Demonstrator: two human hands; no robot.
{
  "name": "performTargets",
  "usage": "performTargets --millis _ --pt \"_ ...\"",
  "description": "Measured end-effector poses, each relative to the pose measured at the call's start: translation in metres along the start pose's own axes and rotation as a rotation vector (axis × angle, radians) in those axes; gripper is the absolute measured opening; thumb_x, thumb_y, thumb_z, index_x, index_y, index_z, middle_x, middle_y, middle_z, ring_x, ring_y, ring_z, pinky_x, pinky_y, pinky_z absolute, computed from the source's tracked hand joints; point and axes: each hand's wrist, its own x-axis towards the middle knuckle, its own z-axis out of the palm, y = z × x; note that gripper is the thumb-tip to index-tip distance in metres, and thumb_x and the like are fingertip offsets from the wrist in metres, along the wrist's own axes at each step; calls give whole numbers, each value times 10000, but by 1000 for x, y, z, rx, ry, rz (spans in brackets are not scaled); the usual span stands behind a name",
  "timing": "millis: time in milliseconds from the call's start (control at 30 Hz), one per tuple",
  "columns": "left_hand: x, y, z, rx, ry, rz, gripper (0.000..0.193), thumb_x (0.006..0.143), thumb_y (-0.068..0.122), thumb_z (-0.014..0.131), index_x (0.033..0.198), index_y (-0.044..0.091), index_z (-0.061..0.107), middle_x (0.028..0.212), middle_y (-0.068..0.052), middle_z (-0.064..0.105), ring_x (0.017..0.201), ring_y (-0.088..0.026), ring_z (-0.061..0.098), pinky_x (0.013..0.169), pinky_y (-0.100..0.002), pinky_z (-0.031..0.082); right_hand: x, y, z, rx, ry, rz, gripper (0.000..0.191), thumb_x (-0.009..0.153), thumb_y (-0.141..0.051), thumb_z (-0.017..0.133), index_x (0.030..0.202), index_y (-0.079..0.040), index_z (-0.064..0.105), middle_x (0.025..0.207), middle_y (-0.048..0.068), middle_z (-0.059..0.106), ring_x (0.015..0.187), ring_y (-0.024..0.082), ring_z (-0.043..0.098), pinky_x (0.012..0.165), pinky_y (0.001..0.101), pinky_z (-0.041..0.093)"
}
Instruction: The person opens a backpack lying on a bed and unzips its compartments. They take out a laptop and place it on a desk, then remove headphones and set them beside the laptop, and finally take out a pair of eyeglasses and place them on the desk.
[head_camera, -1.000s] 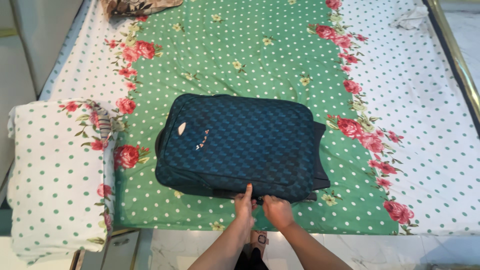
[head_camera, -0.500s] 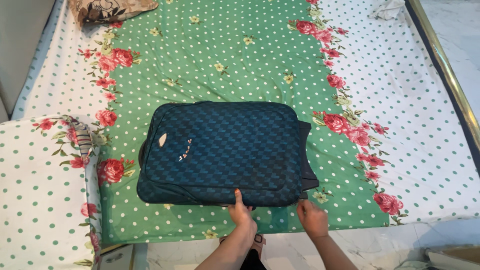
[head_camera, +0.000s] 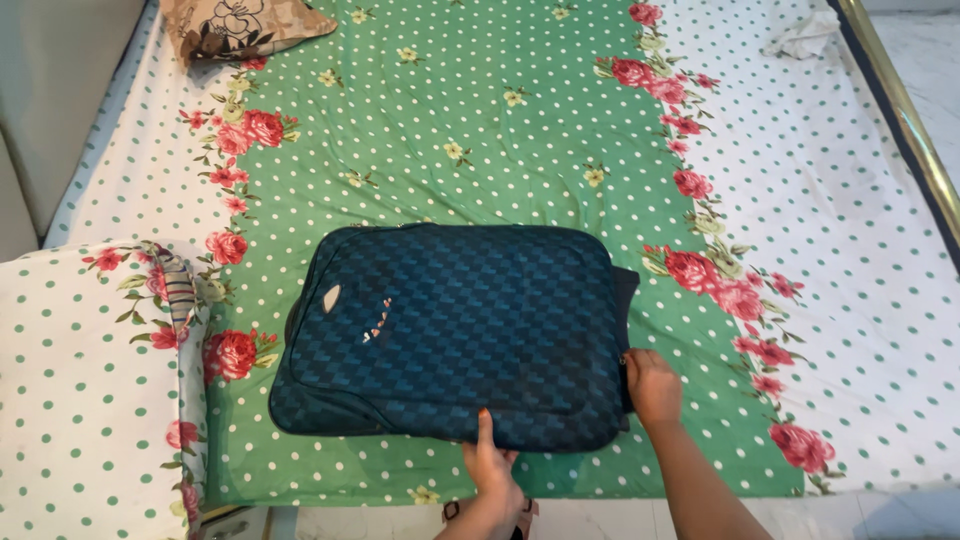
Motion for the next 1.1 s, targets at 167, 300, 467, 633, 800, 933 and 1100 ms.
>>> performTargets --millis 167,300,467,633,800,933,1100 --pt "10 -6 -6 -100 -57 18 602 826 368 746 1357 138 582 1063 -135 717 792 -267 706 562 -390 583 41 8 23 -20 40 -15 132 954 -223 680 970 -111 749 950 100 723 811 355 687 716 444 558" --pt "19 -5 -13 -51 -126 -30 581 831 368 727 1327 87 615 962 -201 760 655 -312 719 424 -387 518 65 15 39 -55 47 4 138 962 -235 680 980 -119 752 947 105 720 835 357 688 732 449 558" --pt "29 -2 -11 -8 -165 -73 544 845 314 706 1323 73 608 985 -212 757 687 -303 725 465 -391 552 93 20 48 -52 35 -17 149 970 -243 678 993 -112 745 960 113 717 856 359 688 744 459 551" --pt "38 -1 -12 19 -215 -75 520 851 268 698 1316 57 602 1016 -202 759 735 -285 740 511 -393 578 123 24 52 -53 -41 -18 151 973 -255 672 994 -127 747 962 111 715 857 364 689 749 466 551" --pt "40 6 -11 34 -301 -20 497 856 223 690 1310 41 595 1047 -191 761 784 -266 756 557 -394 603 153 28 61 -123 -155 0 147 951 -275 678 1006 -166 760 995 111 725 869 373 697 756 486 554" --pt "17 34 8 11 -447 140 480 861 186 684 1304 28 590 1072 -183 762 822 -252 768 593 -395 624 171 33 62 -36 -214 26 167 927 -272 699 1044 -174 767 1056 131 740 937 371 707 811 477 564" --pt "-34 90 51 0 -523 271 447 869 165 673 1283 15 591 1096 -163 759 868 -226 775 649 -400 643 163 37 35 367 -250 81 520 899 -27 571 1389 -188 636 1327 106 725 1176 288 712 942 413 578"
